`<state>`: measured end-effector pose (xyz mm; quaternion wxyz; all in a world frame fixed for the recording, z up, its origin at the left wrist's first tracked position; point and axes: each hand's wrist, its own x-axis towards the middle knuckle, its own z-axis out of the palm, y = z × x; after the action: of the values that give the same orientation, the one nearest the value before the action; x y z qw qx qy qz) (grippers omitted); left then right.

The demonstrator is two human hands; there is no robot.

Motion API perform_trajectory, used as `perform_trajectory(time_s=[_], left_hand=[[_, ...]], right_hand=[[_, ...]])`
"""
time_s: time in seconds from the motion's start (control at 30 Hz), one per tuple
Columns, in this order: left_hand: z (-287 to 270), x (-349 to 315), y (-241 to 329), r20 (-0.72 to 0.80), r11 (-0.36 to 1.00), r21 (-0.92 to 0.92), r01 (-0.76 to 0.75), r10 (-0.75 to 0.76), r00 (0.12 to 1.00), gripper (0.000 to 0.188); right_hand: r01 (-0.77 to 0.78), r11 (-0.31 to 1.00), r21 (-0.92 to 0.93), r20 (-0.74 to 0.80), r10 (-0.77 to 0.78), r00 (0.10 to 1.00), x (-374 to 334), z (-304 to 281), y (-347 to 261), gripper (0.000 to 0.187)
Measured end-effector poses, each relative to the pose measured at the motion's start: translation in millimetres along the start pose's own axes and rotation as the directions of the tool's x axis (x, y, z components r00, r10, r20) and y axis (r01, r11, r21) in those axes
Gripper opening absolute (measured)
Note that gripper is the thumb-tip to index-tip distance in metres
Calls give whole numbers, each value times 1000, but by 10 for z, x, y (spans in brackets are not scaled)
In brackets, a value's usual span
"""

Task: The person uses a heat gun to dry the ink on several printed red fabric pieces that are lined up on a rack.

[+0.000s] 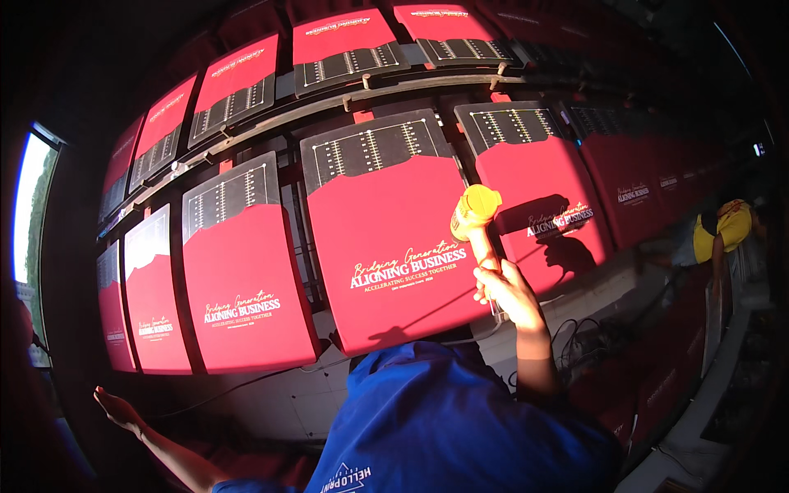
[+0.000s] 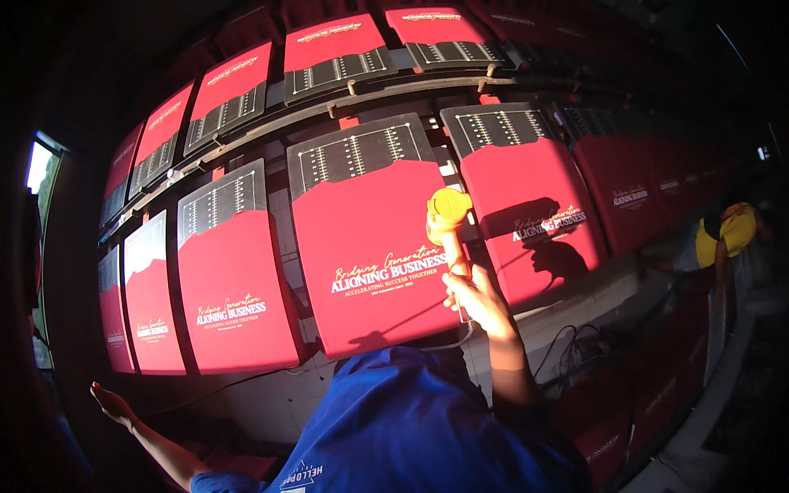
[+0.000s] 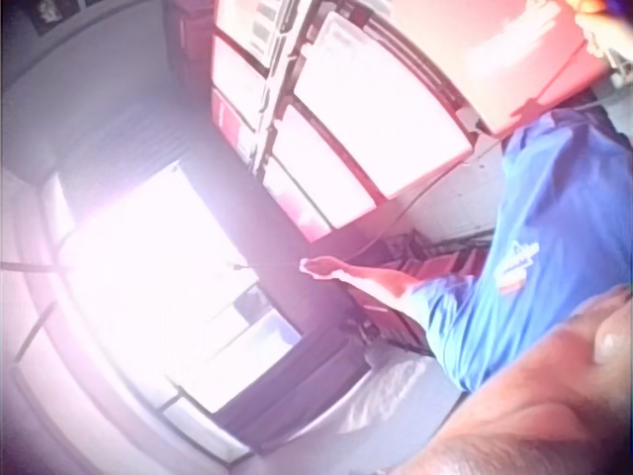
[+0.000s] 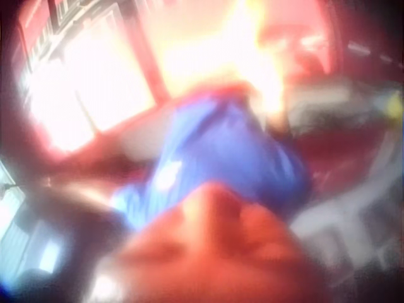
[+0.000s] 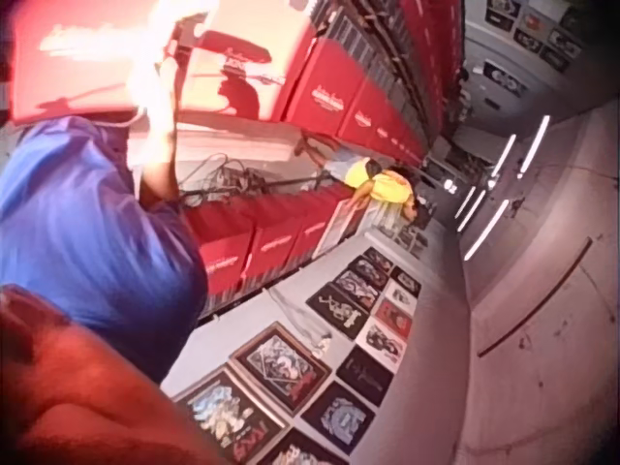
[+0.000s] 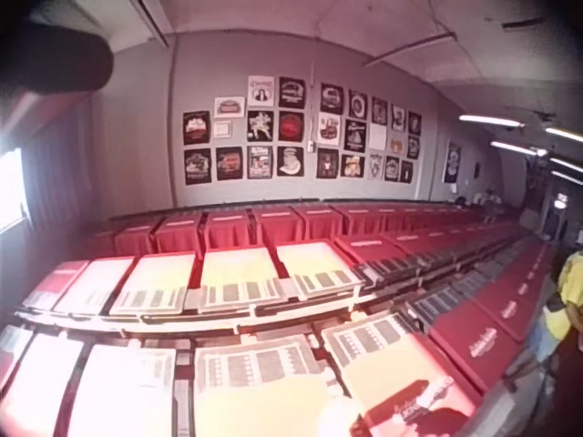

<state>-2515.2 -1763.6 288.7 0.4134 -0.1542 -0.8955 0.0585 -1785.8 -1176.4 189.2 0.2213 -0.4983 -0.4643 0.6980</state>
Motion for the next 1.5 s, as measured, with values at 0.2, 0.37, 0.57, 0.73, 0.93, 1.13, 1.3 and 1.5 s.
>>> perform_trajectory(time_s=[0.2, 0.37, 0.57, 0.73, 0.93, 1.13, 1.3, 1.5], left_hand=[[473, -53, 91, 266, 909, -233, 345, -282, 922, 54], [939, -510, 516, 534, 824, -215, 525, -351, 769, 56], [1386, -1514, 1505, 671, 864, -208, 458, -214, 710, 42], [1016, -2143, 2315, 368, 873, -198, 446, -355, 859, 46], [623, -2376, 2867, 440, 776, -172, 607, -491, 752, 41], [699, -2806, 2813, 362, 788, -197, 583, -494, 791, 44], [871, -2903, 2882, 198, 852, -192, 488, -453, 869, 47], [864, -2784, 2874, 225, 876, -150, 458, -421, 878, 46]], right_hand=[[-41, 999, 5, -78, 41, 996, -61, 25, -5, 19], [-52, 993, 106, -93, 62, 994, -133, 44, 109, 20], [-52, 995, 83, -152, 64, 986, -133, 101, 150, 21], [-61, 992, 113, -32, 65, 997, -55, 27, 198, 21], [-96, 988, 120, 13, 95, 995, -79, 74, 58, 18], [-48, 999, -25, 51, 49, 997, 37, 154, 67, 18], [-64, 997, -45, 37, 66, 997, -13, 256, -17, 17], [-88, 995, -57, 80, 92, 992, -40, 311, -56, 18]])
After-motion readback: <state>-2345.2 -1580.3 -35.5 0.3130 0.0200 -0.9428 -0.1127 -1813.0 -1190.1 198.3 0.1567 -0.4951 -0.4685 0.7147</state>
